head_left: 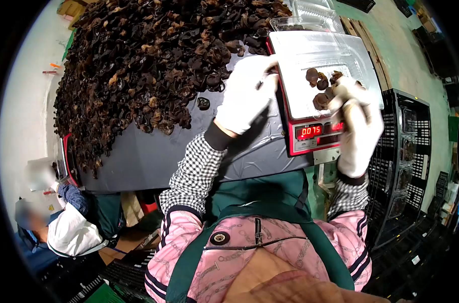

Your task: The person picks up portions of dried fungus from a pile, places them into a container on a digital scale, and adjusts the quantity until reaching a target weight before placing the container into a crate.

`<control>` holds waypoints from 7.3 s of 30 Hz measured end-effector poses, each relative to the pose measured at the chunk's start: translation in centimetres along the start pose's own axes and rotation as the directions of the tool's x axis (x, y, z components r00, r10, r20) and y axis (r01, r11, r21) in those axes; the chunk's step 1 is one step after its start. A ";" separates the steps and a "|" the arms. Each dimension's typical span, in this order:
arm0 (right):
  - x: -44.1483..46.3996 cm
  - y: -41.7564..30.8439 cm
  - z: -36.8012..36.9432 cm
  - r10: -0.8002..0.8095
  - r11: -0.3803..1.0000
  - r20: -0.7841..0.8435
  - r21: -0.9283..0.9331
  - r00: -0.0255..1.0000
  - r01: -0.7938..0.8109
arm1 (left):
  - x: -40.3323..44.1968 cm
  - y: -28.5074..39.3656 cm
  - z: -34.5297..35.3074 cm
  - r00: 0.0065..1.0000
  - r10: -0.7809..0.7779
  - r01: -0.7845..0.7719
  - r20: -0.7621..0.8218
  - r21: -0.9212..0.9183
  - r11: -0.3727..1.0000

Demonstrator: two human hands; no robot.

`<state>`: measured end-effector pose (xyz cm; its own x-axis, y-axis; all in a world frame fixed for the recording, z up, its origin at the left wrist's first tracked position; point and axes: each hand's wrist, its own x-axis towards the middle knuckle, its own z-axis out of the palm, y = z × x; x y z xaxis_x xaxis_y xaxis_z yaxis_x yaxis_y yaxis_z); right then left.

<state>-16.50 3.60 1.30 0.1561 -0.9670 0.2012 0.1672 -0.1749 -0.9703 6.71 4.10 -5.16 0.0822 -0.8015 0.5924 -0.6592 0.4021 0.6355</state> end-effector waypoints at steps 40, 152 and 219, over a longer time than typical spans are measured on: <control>-4.3 2.8 2.3 -0.270 0.818 0.493 -0.336 0.827 0.467 | -12.5 8.3 -7.5 0.487 -0.474 0.841 0.734 -0.541 0.025; -13.1 12.6 4.5 0.645 0.209 0.601 0.455 0.472 -0.865 | -8.0 -9.4 -6.8 0.944 -0.287 0.166 0.162 0.520 0.838; -13.6 11.8 3.7 0.631 0.194 0.584 0.520 0.512 -0.832 | -11.1 -3.7 -5.0 0.949 -0.297 0.239 0.108 0.370 0.898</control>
<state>-13.04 15.37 -12.36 0.7534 -0.4970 -0.4306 0.4087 0.8669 -0.2854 11.96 13.76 -11.64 0.1930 -0.9275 0.3200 -0.8486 0.0059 0.5289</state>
